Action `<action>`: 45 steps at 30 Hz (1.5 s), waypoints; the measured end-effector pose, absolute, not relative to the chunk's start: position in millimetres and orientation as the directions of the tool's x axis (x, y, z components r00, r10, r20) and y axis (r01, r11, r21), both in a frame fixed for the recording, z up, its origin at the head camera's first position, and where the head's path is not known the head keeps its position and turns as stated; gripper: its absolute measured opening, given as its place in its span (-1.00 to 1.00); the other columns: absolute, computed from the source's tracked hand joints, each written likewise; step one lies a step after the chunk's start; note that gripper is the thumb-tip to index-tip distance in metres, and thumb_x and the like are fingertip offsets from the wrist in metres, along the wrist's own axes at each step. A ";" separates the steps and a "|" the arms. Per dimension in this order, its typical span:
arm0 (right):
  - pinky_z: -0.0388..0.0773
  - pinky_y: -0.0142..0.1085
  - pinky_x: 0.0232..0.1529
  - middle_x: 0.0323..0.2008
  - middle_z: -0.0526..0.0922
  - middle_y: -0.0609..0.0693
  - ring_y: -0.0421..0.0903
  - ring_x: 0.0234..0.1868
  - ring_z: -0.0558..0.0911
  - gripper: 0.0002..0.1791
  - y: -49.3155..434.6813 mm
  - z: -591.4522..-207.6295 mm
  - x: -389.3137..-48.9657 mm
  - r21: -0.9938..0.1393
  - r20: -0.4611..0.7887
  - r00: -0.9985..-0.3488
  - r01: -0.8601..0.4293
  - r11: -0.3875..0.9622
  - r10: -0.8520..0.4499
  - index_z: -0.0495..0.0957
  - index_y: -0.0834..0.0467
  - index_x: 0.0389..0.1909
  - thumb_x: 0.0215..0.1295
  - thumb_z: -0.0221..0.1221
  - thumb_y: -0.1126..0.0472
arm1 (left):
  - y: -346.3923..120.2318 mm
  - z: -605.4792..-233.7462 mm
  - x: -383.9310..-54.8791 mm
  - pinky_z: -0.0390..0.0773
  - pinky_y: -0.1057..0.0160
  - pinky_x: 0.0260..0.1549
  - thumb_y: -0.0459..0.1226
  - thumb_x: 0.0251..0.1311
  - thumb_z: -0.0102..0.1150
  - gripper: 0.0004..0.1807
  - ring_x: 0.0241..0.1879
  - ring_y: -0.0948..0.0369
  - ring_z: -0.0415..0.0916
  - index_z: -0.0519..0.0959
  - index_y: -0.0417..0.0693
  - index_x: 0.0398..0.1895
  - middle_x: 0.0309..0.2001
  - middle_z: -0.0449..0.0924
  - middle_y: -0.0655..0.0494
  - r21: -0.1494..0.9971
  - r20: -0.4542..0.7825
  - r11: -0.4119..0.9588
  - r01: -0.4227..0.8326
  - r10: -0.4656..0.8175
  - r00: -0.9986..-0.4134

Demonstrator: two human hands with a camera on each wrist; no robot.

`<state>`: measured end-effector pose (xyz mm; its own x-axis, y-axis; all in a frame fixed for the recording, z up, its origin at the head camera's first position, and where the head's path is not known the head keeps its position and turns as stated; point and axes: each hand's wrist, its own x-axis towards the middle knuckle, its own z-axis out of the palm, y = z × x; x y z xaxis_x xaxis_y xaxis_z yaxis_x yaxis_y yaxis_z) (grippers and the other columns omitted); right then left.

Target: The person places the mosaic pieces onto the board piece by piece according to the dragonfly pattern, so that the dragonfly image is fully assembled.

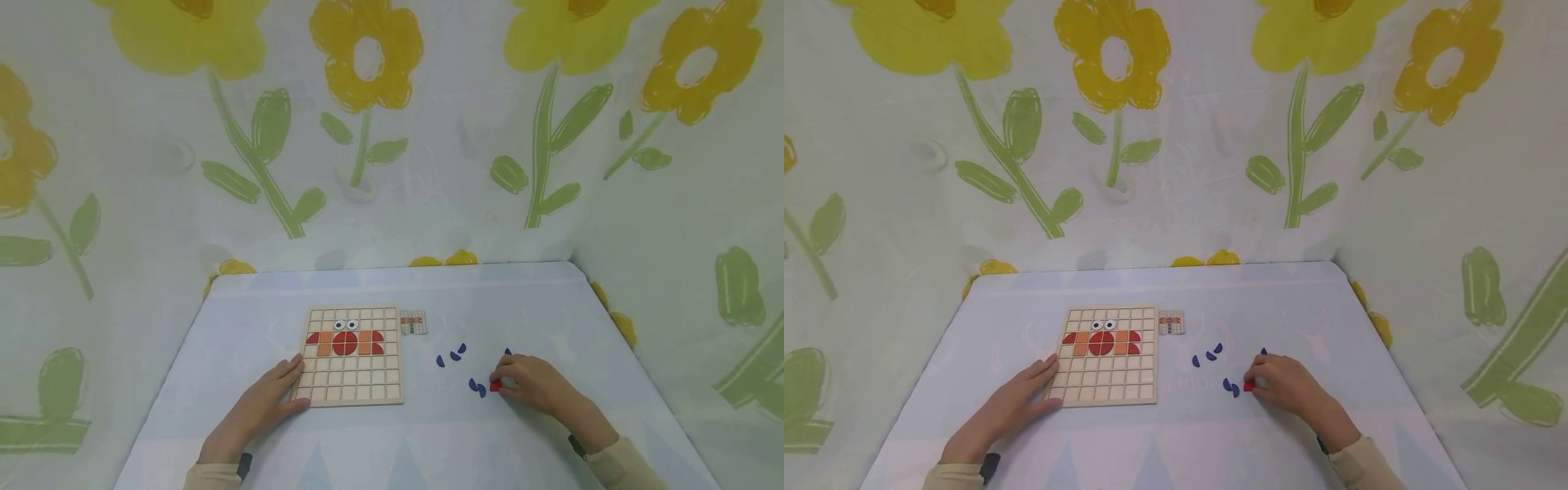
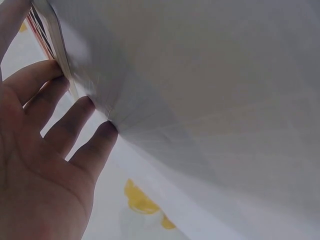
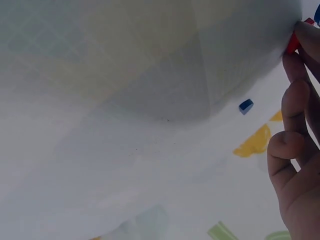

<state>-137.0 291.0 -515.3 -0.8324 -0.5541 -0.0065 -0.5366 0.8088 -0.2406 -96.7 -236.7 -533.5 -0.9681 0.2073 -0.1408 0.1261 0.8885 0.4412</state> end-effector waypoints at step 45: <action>0.68 -0.43 -0.18 -0.21 0.65 -0.26 -0.18 -0.23 0.66 -0.74 196.7 -504.8 -171.7 -0.277 0.300 -0.683 -0.731 0.624 -0.666 0.71 -0.08 -0.17 0.11 0.48 0.13 | -239.5 -534.1 -88.4 0.31 -0.18 0.39 0.11 0.24 0.33 -0.12 0.48 -0.13 0.17 0.32 -0.13 0.51 0.53 0.22 0.01 0.440 -0.086 0.881 0.174 0.234 -0.968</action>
